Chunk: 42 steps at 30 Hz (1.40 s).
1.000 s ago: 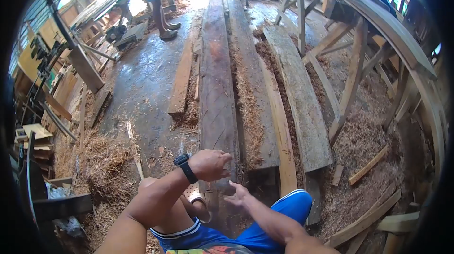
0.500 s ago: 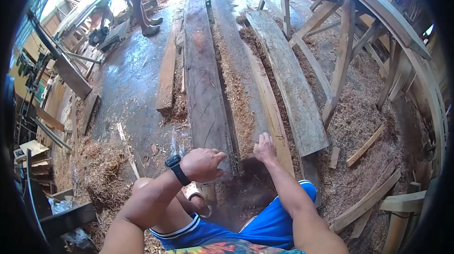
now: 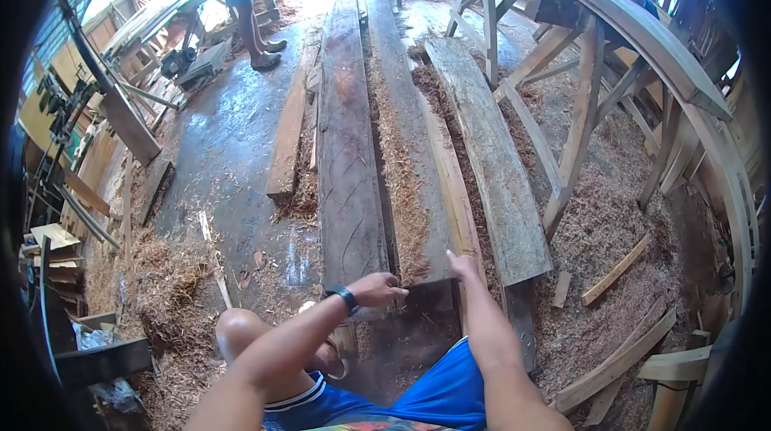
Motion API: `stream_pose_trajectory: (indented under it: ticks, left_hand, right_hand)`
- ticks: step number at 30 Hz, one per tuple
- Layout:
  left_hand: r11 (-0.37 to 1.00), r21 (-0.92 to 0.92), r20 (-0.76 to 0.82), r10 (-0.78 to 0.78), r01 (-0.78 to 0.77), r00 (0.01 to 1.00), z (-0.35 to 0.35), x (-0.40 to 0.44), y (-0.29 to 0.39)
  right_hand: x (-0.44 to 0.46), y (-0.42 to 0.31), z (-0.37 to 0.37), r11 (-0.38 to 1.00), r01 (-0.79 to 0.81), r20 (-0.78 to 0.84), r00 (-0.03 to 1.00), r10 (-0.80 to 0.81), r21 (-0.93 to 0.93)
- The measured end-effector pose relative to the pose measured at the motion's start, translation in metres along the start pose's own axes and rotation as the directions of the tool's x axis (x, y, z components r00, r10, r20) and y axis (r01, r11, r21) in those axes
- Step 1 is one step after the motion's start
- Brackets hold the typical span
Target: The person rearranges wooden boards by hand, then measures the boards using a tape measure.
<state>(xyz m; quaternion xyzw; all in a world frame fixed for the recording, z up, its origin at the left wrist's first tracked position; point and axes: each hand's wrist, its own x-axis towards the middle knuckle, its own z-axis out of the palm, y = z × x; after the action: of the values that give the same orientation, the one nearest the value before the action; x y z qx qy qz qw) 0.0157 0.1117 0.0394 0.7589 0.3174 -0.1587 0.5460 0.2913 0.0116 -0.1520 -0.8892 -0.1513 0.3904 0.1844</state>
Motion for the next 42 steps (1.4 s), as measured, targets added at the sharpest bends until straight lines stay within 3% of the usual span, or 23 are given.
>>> stream_pose_trajectory:
  ticks: [1, 2, 4, 5, 6, 8, 9, 12, 13, 14, 15, 16, 17, 19, 20, 23, 26, 29, 32, 36, 38, 40, 42]
  left_hand:
    - [0.937, -0.303, 0.067, -0.161, 0.174, 0.985, 0.018, 0.023, -0.020]
    - [0.760, -0.556, 0.180, -0.286, 0.338, 0.941, 0.034, 0.036, -0.030]
    - [0.357, -0.849, 0.229, -0.415, 0.389, 0.880, 0.061, 0.046, -0.026]
    - [0.121, -0.922, 0.275, -0.461, 0.367, 0.844, 0.067, 0.051, -0.026]
    - [-0.069, -0.933, 0.353, -0.352, 0.352, 0.867, 0.075, 0.055, -0.030]
    - [-0.294, -0.926, 0.330, -0.334, 0.236, 0.883, 0.090, 0.064, -0.030]
    - [-0.322, -0.934, 0.264, -0.336, 0.153, 0.904, 0.098, 0.070, -0.033]
    - [-0.315, -0.947, 0.060, -0.368, -0.063, 0.928, 0.112, 0.093, -0.052]
    - [-0.343, -0.932, -0.034, -0.238, -0.117, 0.971, 0.109, 0.089, -0.049]
    - [-0.367, -0.907, -0.099, -0.287, -0.205, 0.953, 0.105, 0.080, -0.033]
    - [-0.419, -0.888, -0.090, -0.243, -0.188, 0.966, 0.113, 0.104, -0.057]
    - [-0.409, -0.893, -0.049, -0.327, -0.188, 0.944, 0.109, 0.096, -0.044]
    - [-0.396, -0.898, 0.000, -0.433, -0.191, 0.901, 0.106, 0.090, -0.028]
    - [-0.365, -0.908, -0.039, -0.414, -0.205, 0.909, 0.125, 0.118, -0.060]
    - [-0.354, -0.912, -0.036, -0.437, -0.209, 0.899, 0.123, 0.118, -0.058]
    - [-0.333, -0.915, 0.003, -0.569, -0.227, 0.822, 0.114, 0.104, -0.032]
    - [-0.360, -0.917, -0.003, -0.426, -0.172, 0.905, 0.127, 0.137, -0.073]
    - [-0.298, -0.932, -0.028, -0.504, -0.204, 0.863, 0.134, 0.149, -0.077]
    - [-0.209, -0.961, -0.045, -0.533, -0.183, 0.845, 0.117, 0.111, -0.042]
    - [-0.183, -0.977, 0.020, -0.577, -0.105, 0.817, 0.120, 0.126, -0.055]
    - [-0.194, -0.977, 0.012, -0.474, -0.091, 0.880, 0.132, 0.140, -0.077]
    - [-0.247, -0.966, 0.027, -0.406, -0.082, 0.913, 0.138, 0.153, -0.091]
    - [-0.182, -0.981, 0.014, -0.419, -0.068, 0.908, 0.126, 0.126, -0.068]
  right_hand:
    - [0.001, -0.002, 0.001, 0.998, -0.028, 0.005, 1.000, 0.028, 0.057]
    - [0.003, -0.001, 0.003, 0.991, -0.060, 0.010, 0.998, 0.059, 0.120]
    - [0.011, 0.005, 0.011, 0.983, -0.003, -0.017, 1.000, 0.006, 0.184]
    - [0.008, 0.001, 0.008, 0.976, -0.023, 0.027, 0.999, 0.018, 0.218]
    - [-0.002, -0.006, 0.002, 0.966, -0.067, 0.093, 0.995, 0.045, 0.250]
    - [-0.031, -0.022, -0.024, 0.927, -0.168, 0.301, 0.952, 0.064, 0.334]
    - [-0.077, -0.045, -0.054, 0.902, -0.173, 0.474, 0.879, -0.039, 0.395]
    - [-0.079, -0.048, -0.060, 0.881, -0.232, 0.476, 0.879, 0.009, 0.413]
    - [-0.060, -0.033, -0.047, 0.834, -0.195, 0.489, 0.867, -0.100, 0.516]
    - [-0.033, -0.019, -0.028, 0.773, -0.153, 0.495, 0.838, -0.229, 0.616]
    - [-0.030, -0.018, -0.022, 0.743, -0.117, 0.470, 0.835, -0.285, 0.659]
    - [-0.045, -0.027, -0.028, 0.748, -0.107, 0.433, 0.865, -0.255, 0.655]
    - [-0.031, -0.020, -0.025, 0.818, -0.113, 0.353, 0.928, -0.115, 0.563]
    - [0.000, 0.000, -0.005, 0.857, -0.017, 0.155, 0.985, -0.074, 0.514]
    - [0.010, 0.002, 0.002, 0.878, 0.018, 0.050, 0.998, -0.048, 0.479]
    - [-0.016, -0.010, -0.003, 0.924, 0.041, -0.059, 0.998, -0.020, 0.381]
    - [-0.060, -0.032, -0.022, 0.915, 0.073, -0.037, 0.997, -0.063, 0.398]
    - [-0.015, -0.011, 0.004, 0.870, 0.122, -0.038, 0.992, -0.119, 0.477]
    - [-0.011, -0.012, 0.007, 0.897, 0.101, -0.013, 0.994, -0.106, 0.431]
    - [-0.011, -0.029, 0.011, 0.930, -0.040, 0.106, 0.994, 0.001, 0.365]
    - [-0.016, -0.017, -0.001, 0.935, -0.139, 0.136, 0.986, 0.099, 0.327]
    - [-0.027, -0.024, -0.005, 0.955, 0.006, 0.092, 0.995, -0.035, 0.296]
    - [-0.029, -0.027, -0.005, 0.939, 0.051, 0.134, 0.986, -0.102, 0.339]
